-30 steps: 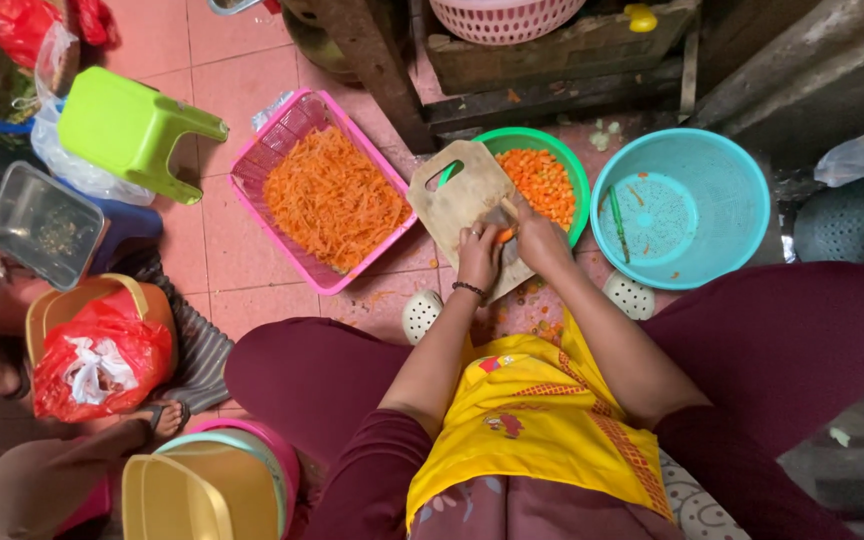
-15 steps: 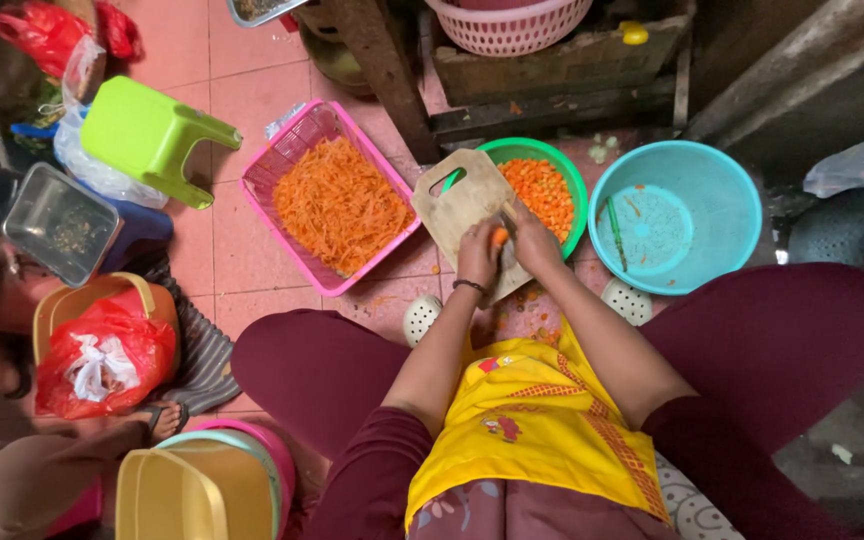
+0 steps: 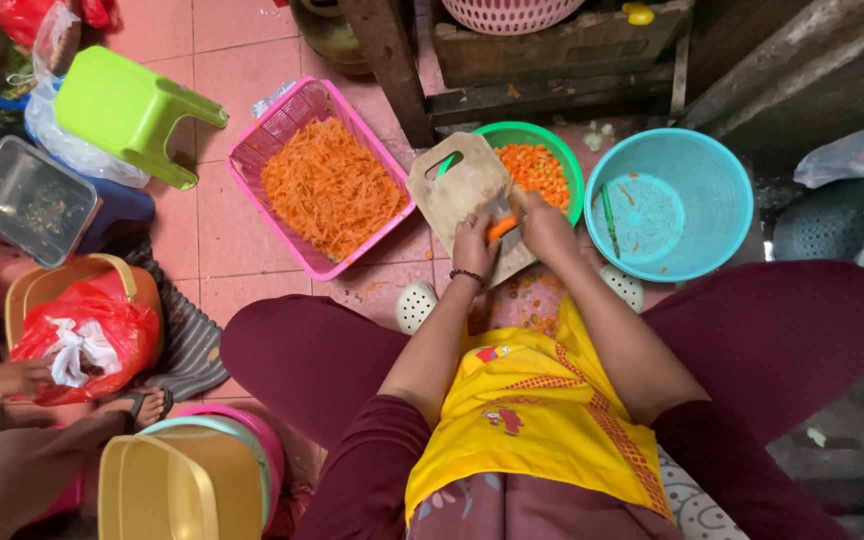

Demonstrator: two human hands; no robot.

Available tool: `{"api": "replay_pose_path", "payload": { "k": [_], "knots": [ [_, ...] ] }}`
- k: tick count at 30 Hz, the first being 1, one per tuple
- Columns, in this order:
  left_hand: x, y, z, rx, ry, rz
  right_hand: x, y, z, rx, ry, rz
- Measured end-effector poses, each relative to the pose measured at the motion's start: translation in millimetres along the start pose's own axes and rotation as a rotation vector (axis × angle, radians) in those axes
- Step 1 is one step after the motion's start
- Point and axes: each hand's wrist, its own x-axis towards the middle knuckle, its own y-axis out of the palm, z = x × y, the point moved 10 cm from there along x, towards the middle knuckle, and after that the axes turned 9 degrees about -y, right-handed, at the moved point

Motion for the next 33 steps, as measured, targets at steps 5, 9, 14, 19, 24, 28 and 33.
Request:
{"api": "replay_pose_path", "payload": {
  "k": [5,9,14,19,24,28,33],
  "knots": [
    [3,11,10,-0.039,-0.038,0.035,20,42,3,0.016,-0.143,-0.030],
    [7,9,8,-0.083,0.036,-0.030,50,95,-17,0.000,-0.147,0.015],
    [7,7,16,-0.105,0.032,-0.023,38,71,-13,0.056,-0.129,-0.034],
    [10,-17,27,-0.259,-0.106,-0.113,31,56,-21,0.027,-0.076,-0.098],
    [1,-16,7,-0.205,-0.088,-0.039,13,41,0,-0.084,-0.064,-0.057],
    [19,2,27,-0.246,-0.209,0.023,12,43,-10,-0.053,-0.033,-0.033],
    [36,39,79,-0.611,-0.482,0.061,18,44,-11,-0.019,-0.092,-0.016]
  ]
}}
